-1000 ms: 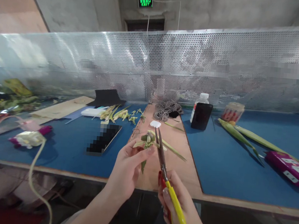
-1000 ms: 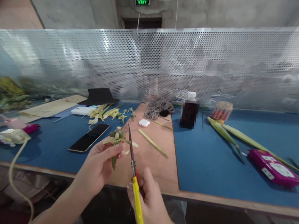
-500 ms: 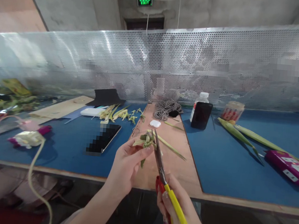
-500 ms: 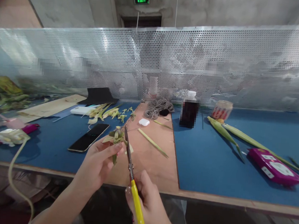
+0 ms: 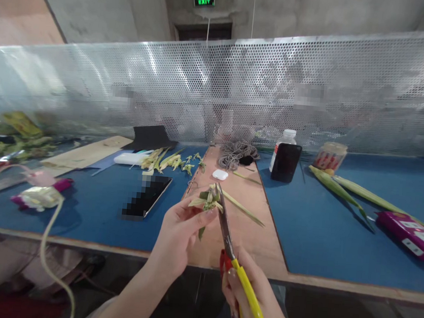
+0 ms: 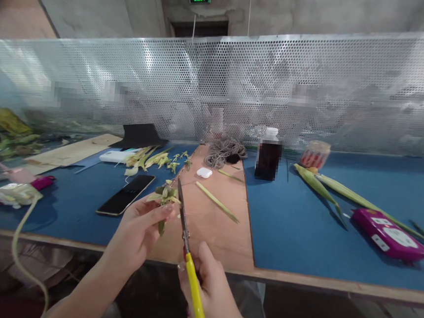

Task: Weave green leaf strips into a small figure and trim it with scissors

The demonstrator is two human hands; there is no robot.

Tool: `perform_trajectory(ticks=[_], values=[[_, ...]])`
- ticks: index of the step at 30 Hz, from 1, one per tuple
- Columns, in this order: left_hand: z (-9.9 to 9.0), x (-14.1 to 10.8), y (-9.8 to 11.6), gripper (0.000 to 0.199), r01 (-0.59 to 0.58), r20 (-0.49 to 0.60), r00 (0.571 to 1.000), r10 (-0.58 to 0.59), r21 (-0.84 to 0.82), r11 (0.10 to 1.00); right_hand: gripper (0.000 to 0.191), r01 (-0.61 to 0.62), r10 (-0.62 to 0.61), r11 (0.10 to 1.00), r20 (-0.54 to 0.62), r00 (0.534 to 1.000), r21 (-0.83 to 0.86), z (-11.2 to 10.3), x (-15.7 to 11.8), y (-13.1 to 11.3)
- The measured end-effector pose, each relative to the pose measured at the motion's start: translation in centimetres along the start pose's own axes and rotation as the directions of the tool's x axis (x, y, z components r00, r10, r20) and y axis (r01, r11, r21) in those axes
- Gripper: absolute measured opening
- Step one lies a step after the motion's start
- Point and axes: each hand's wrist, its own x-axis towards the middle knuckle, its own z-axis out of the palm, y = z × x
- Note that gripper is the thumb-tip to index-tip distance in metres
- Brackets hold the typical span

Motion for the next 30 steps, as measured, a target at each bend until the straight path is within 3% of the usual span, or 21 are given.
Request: perform_trajectory(ticks=[4, 8, 16, 22, 30], values=[[-0.3, 0.1, -0.1, 0.008, 0.006, -0.028, 1.0, -0.006, -0.001, 1.0, 0.039, -0.104, 0.103, 0.987, 0.019, 0.995, 0.118, -0.1, 0.1, 0.5], [-0.6, 0.2, -0.2, 0.007, 0.019, -0.025, 0.999, -0.02, -0.035, 0.999, 0.044, -0.024, 0.022, 0.986, 0.014, 1.0, 0.163, -0.1, 0.1, 0.7], [-0.4, 0.0, -0.2, 0.007, 0.048, 0.047, 0.998, -0.042, -0.122, 0.991, 0.037, 0.052, -0.055, 0.985, 0.013, 0.998, 0.165, 0.3, 0.2, 0.4], [-0.4, -0.1, -0.1, 0.007, 0.043, 0.036, 0.999, -0.039, -0.094, 0.995, 0.037, 0.065, -0.067, 0.992, 0.013, 0.998, 0.109, 0.4, 0.0, -0.4], [-0.5, -0.1, -0.3, 0.007, 0.036, 0.038, 0.999, -0.031, -0.141, 0.989, 0.044, 0.065, -0.052, 0.989, -0.099, 0.994, 0.135, 1.0, 0.0, 0.2]])
